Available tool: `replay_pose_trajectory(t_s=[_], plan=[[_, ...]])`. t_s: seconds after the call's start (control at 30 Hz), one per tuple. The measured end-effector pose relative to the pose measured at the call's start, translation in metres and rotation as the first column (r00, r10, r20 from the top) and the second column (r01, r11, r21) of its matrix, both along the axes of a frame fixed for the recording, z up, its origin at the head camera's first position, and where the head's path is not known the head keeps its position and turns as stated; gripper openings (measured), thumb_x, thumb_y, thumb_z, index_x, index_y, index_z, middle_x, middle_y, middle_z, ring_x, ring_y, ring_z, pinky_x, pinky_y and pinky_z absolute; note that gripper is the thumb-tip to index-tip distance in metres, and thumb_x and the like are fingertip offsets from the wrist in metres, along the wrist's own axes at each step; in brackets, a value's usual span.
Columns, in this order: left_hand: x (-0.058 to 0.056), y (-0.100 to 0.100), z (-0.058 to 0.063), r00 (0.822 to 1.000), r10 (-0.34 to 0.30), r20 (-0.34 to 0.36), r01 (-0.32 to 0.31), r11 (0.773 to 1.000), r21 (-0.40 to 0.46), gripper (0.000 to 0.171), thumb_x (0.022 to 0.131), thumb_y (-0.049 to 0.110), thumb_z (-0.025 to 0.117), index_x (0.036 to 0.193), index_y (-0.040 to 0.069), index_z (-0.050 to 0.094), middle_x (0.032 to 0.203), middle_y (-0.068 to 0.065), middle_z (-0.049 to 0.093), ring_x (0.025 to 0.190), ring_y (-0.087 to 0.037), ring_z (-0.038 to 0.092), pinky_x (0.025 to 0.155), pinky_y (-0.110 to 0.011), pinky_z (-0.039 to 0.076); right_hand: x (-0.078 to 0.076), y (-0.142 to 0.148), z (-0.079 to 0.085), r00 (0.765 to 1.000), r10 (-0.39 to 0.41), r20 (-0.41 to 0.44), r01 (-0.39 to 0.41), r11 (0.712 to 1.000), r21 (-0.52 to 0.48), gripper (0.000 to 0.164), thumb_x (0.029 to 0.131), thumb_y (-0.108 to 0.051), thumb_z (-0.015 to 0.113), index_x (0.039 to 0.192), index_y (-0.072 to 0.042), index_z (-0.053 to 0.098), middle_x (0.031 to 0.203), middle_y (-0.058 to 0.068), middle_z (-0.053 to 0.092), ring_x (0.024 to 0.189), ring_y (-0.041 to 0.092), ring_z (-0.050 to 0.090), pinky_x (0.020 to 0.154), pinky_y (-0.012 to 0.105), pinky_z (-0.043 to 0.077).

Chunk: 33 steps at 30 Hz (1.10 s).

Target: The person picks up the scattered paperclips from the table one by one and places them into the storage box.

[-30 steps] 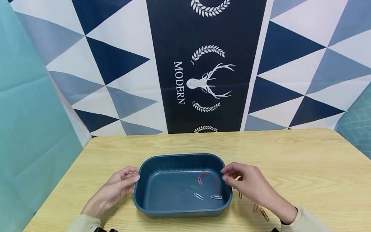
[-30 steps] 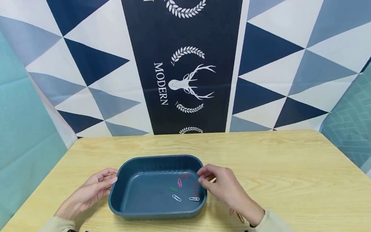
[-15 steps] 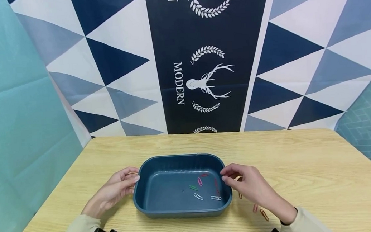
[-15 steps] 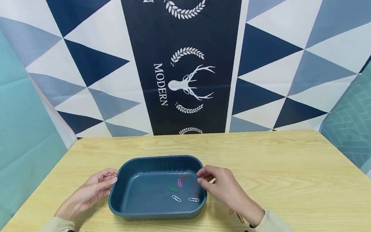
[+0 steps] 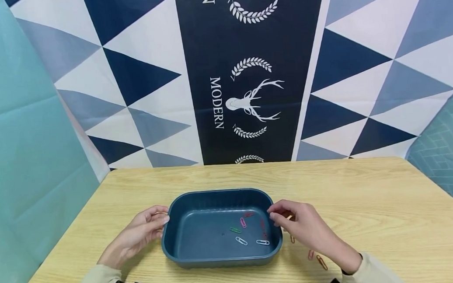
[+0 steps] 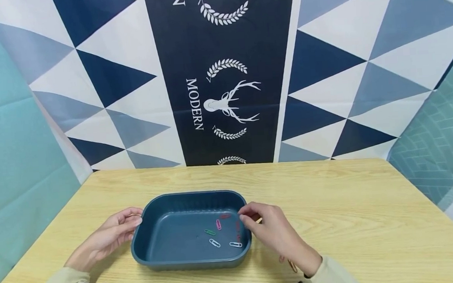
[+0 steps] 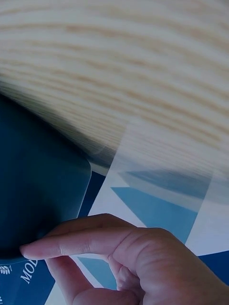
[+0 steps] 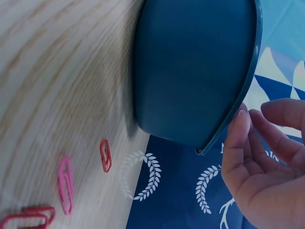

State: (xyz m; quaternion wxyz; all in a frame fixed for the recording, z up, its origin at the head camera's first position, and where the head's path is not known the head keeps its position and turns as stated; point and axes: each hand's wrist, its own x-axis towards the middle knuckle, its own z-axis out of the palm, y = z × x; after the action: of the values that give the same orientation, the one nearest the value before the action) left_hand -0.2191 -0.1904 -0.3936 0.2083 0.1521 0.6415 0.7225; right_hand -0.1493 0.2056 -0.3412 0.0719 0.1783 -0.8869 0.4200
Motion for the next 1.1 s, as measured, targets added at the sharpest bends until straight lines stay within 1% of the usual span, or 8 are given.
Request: replay_pose_trajectory(t_s=[0.2,0.3,0.47,0.67,0.8,0.87,0.97,1.1], plan=[[-0.001,0.000,0.002,1.000,-0.011,0.000,0.011,1.000,0.005,0.016,0.099,0.007,0.056,0.114,0.006,0.049,0.095,-0.001,0.058,0.076,-0.007,0.057,0.066,-0.019,0.051,0.000,0.001,0.002,1.000,0.003,0.030,-0.002,1.000,-0.024,0.014,0.095,-0.012,0.063,0.103,-0.003,0.069,0.088,0.001,0.067,0.069,0.010,0.061,0.057,0.025,0.052],[-0.002,0.000,0.003,1.000,-0.013,-0.009,0.013,1.000,0.004,0.016,0.099,0.008,0.056,0.113,0.007,0.050,0.095,-0.001,0.058,0.077,-0.007,0.057,0.066,-0.019,0.051,-0.001,0.003,0.004,0.999,0.014,0.030,-0.013,1.000,-0.027,0.015,0.096,-0.013,0.062,0.104,-0.002,0.068,0.088,0.001,0.067,0.070,0.012,0.062,0.057,0.025,0.051],[-0.002,-0.001,0.003,1.000,-0.006,-0.005,0.006,1.000,-0.005,0.016,0.099,0.008,0.056,0.113,0.007,0.049,0.095,-0.001,0.058,0.077,-0.007,0.057,0.067,-0.020,0.052,-0.003,0.005,0.004,0.999,0.027,0.024,-0.026,1.000,-0.012,0.016,0.095,-0.013,0.063,0.106,-0.002,0.068,0.091,0.002,0.068,0.072,0.017,0.064,0.058,0.025,0.051],[-0.001,-0.002,0.001,1.000,-0.015,-0.005,0.015,1.000,0.004,0.015,0.099,0.008,0.056,0.113,0.007,0.050,0.095,0.000,0.058,0.077,-0.007,0.057,0.067,-0.019,0.051,-0.003,0.008,0.004,1.000,0.016,0.026,-0.016,1.000,0.010,0.016,0.095,-0.011,0.063,0.106,-0.001,0.068,0.093,0.002,0.068,0.074,0.017,0.063,0.062,0.025,0.052],[-0.002,-0.002,0.001,1.000,-0.018,-0.015,0.018,1.000,0.010,0.015,0.099,0.009,0.055,0.113,0.008,0.050,0.095,0.000,0.058,0.077,-0.007,0.057,0.067,-0.019,0.052,-0.004,0.010,0.006,1.000,-0.018,-0.003,0.018,1.000,0.026,0.014,0.094,-0.008,0.064,0.106,-0.003,0.068,0.092,0.000,0.069,0.075,0.013,0.063,0.061,0.025,0.052],[-0.002,-0.003,0.000,1.000,-0.017,-0.011,0.017,1.000,0.007,0.015,0.099,0.009,0.056,0.113,0.008,0.050,0.095,0.000,0.058,0.078,-0.007,0.057,0.067,-0.019,0.052,-0.006,0.013,0.006,1.000,-0.023,-0.020,0.024,0.999,0.037,0.013,0.093,-0.006,0.063,0.105,-0.003,0.068,0.092,0.001,0.069,0.075,0.012,0.063,0.061,0.025,0.052],[-0.001,-0.002,-0.001,1.000,-0.015,-0.003,0.015,1.000,0.005,0.015,0.099,0.009,0.056,0.113,0.008,0.050,0.096,0.000,0.058,0.078,-0.007,0.057,0.068,-0.020,0.052,-0.007,0.019,0.005,0.999,-0.026,-0.047,0.028,0.998,0.052,0.013,0.093,-0.004,0.063,0.105,-0.002,0.068,0.091,0.003,0.069,0.074,0.015,0.064,0.060,0.024,0.052],[-0.001,-0.002,-0.001,1.000,-0.014,-0.003,0.014,1.000,0.009,0.015,0.099,0.009,0.056,0.113,0.008,0.050,0.096,-0.001,0.058,0.078,-0.007,0.057,0.068,-0.020,0.052,-0.010,0.024,0.004,0.997,-0.033,-0.070,0.038,0.996,0.078,0.013,0.092,-0.002,0.063,0.104,-0.002,0.068,0.089,0.001,0.068,0.074,0.016,0.064,0.061,0.025,0.052]])
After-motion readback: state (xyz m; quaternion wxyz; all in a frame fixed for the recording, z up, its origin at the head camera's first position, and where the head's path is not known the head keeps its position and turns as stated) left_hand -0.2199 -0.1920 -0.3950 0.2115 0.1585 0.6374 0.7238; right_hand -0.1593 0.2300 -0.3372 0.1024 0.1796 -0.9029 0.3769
